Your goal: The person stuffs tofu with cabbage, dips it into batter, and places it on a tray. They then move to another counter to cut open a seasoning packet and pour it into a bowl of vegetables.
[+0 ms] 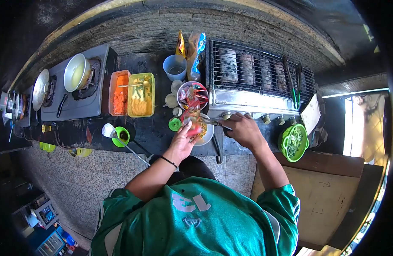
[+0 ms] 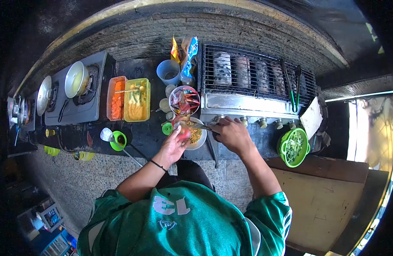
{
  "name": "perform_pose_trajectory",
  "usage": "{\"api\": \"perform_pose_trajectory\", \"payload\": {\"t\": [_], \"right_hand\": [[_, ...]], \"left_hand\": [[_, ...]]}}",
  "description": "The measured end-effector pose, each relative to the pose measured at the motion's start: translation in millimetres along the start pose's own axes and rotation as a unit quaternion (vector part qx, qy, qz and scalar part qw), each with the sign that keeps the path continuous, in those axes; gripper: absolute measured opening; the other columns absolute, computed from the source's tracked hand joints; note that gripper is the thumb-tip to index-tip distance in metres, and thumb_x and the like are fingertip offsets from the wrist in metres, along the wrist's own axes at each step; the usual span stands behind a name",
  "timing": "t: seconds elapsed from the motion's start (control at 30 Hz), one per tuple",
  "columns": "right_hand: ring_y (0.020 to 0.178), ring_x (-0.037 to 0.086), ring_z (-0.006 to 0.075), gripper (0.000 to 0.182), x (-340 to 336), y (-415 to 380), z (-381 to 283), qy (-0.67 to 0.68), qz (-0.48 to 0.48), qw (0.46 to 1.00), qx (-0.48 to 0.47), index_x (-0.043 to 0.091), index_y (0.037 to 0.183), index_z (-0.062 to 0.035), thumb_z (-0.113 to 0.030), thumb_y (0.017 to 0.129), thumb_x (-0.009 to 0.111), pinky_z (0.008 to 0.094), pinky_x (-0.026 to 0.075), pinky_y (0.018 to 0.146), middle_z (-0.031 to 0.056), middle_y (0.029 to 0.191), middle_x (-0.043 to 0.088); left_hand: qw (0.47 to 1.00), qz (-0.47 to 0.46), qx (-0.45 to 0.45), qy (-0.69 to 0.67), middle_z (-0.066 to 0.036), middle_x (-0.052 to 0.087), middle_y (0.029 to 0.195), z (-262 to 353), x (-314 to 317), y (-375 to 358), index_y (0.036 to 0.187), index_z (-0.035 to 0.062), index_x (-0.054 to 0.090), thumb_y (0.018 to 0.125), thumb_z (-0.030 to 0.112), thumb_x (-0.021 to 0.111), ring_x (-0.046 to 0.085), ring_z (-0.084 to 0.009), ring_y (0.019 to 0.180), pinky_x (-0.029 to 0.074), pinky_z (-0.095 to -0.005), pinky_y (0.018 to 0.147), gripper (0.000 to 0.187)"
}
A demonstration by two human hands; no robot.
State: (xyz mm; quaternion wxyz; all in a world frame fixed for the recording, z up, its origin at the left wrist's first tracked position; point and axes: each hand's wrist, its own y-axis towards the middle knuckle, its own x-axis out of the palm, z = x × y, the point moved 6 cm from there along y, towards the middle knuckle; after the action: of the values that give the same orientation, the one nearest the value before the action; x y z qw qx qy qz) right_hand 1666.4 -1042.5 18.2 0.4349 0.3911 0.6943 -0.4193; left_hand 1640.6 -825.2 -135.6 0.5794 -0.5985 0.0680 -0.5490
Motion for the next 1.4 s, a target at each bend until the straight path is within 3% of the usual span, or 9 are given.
{"api": "perform_pose_trajectory", "payload": {"t": [0.07, 0.2, 0.27, 0.3, 0.5, 0.77, 0.9, 1.07, 1.4], "right_hand": [[0.12, 0.065, 0.0255, 0.042, -10, -5, 0, -0.01, -0.001, 1.0, -0.012, 0.075, 0.128, -0.0244, -0.024, 0.086, 0.074, 0.0462, 0.056, 0.096, 0.0066, 0.116, 0.072], [0.114, 0.068, 0.0292, 0.042, -19, -14, 15, 0.023, -0.025, 0.999, -0.02, 0.075, 0.129, -0.0223, -0.026, 0.088, 0.076, 0.0468, 0.055, 0.094, 0.0083, 0.116, 0.074], [0.102, 0.071, 0.032, 0.042, -2, -16, 30, 0.162, -0.173, 0.971, 0.036, 0.074, 0.131, -0.0194, -0.026, 0.09, 0.078, 0.0441, 0.056, 0.089, 0.0114, 0.109, 0.075], [0.092, 0.074, 0.0296, 0.042, 0, -13, 28, 0.233, -0.189, 0.954, 0.025, 0.073, 0.133, -0.0143, -0.024, 0.092, 0.077, 0.0397, 0.057, 0.085, 0.0134, 0.102, 0.078], [0.099, 0.077, 0.0197, 0.045, 34, 7, 35, 0.39, -0.265, 0.882, 0.018, 0.073, 0.133, -0.0079, -0.027, 0.092, 0.075, 0.0346, 0.059, 0.092, 0.015, 0.109, 0.081], [0.089, 0.075, 0.0146, 0.044, 29, 41, 41, 0.407, -0.278, 0.87, -0.021, 0.078, 0.126, -0.01, -0.034, 0.089, 0.082, 0.033, 0.057, 0.083, 0.0106, 0.1, 0.082], [0.084, 0.075, 0.0148, 0.037, 17, 53, 47, 0.348, -0.267, 0.898, -0.024, 0.081, 0.117, -0.0093, -0.035, 0.09, 0.079, 0.0321, 0.056, 0.077, 0.0092, 0.097, 0.082], [0.08, 0.071, 0.013, 0.037, 25, 65, 46, 0.369, -0.29, 0.882, -0.035, 0.081, 0.118, -0.0114, -0.038, 0.092, 0.078, 0.0315, 0.055, 0.075, 0.0067, 0.093, 0.081], [0.074, 0.067, 0.0125, 0.041, 38, 78, 33, 0.361, -0.337, 0.869, -0.039, 0.08, 0.123, -0.0123, -0.042, 0.095, 0.075, 0.0322, 0.054, 0.072, 0.0056, 0.085, 0.077]], "left_hand": [[0.999, -0.018, 0.016, -0.028, 0.002, 0.068, 0.113, -8, -5, 12, 0.125, 0.0222, 0.062, 0.095, 0.028, 0.081, 0.066, -0.0154, 0.105, 0.055, -0.0395, 0.092, 0.036], [0.997, -0.055, 0.019, -0.047, 0.0, 0.069, 0.122, -15, -9, 19, 0.128, 0.021, 0.063, 0.097, 0.017, 0.077, 0.07, -0.0196, 0.107, 0.058, -0.0418, 0.091, 0.034], [0.997, -0.05, 0.001, -0.053, -0.002, 0.07, 0.119, -10, -3, 7, 0.128, 0.0185, 0.063, 0.098, 0.015, 0.075, 0.071, -0.0203, 0.106, 0.059, -0.0415, 0.092, 0.033], [0.997, -0.048, -0.016, -0.055, -0.004, 0.071, 0.117, -7, -1, 2, 0.129, 0.016, 0.064, 0.098, 0.013, 0.073, 0.071, -0.021, 0.105, 0.06, -0.0411, 0.092, 0.032], [0.994, -0.1, -0.038, -0.007, -0.012, 0.07, 0.127, -1, -8, 6, 0.136, 0.0134, 0.059, 0.099, 0.013, 0.07, 0.072, -0.0303, 0.115, 0.063, -0.0494, 0.097, 0.038], [0.997, -0.056, -0.037, 0.029, -0.006, 0.072, 0.121, 13, -15, 17, 0.129, 0.0211, 0.061, 0.102, 0.032, 0.07, 0.074, -0.0282, 0.112, 0.063, -0.0427, 0.088, 0.03], [0.998, -0.046, -0.048, 0.002, -0.005, 0.072, 0.119, 11, -21, 21, 0.127, 0.0208, 0.063, 0.102, 0.029, 0.071, 0.074, -0.0257, 0.111, 0.059, -0.0377, 0.086, 0.027], [0.998, -0.044, -0.039, 0.013, -0.005, 0.075, 0.111, 7, -19, 22, 0.118, 0.0156, 0.071, 0.094, 0.016, 0.081, 0.075, -0.0234, 0.097, 0.059, -0.0388, 0.084, 0.025], [0.994, -0.059, -0.046, 0.075, -0.005, 0.076, 0.095, 11, -23, 26, 0.117, 0.0078, 0.073, 0.096, 0.016, 0.079, 0.074, -0.017, 0.084, 0.061, -0.0354, 0.079, 0.024]]}}
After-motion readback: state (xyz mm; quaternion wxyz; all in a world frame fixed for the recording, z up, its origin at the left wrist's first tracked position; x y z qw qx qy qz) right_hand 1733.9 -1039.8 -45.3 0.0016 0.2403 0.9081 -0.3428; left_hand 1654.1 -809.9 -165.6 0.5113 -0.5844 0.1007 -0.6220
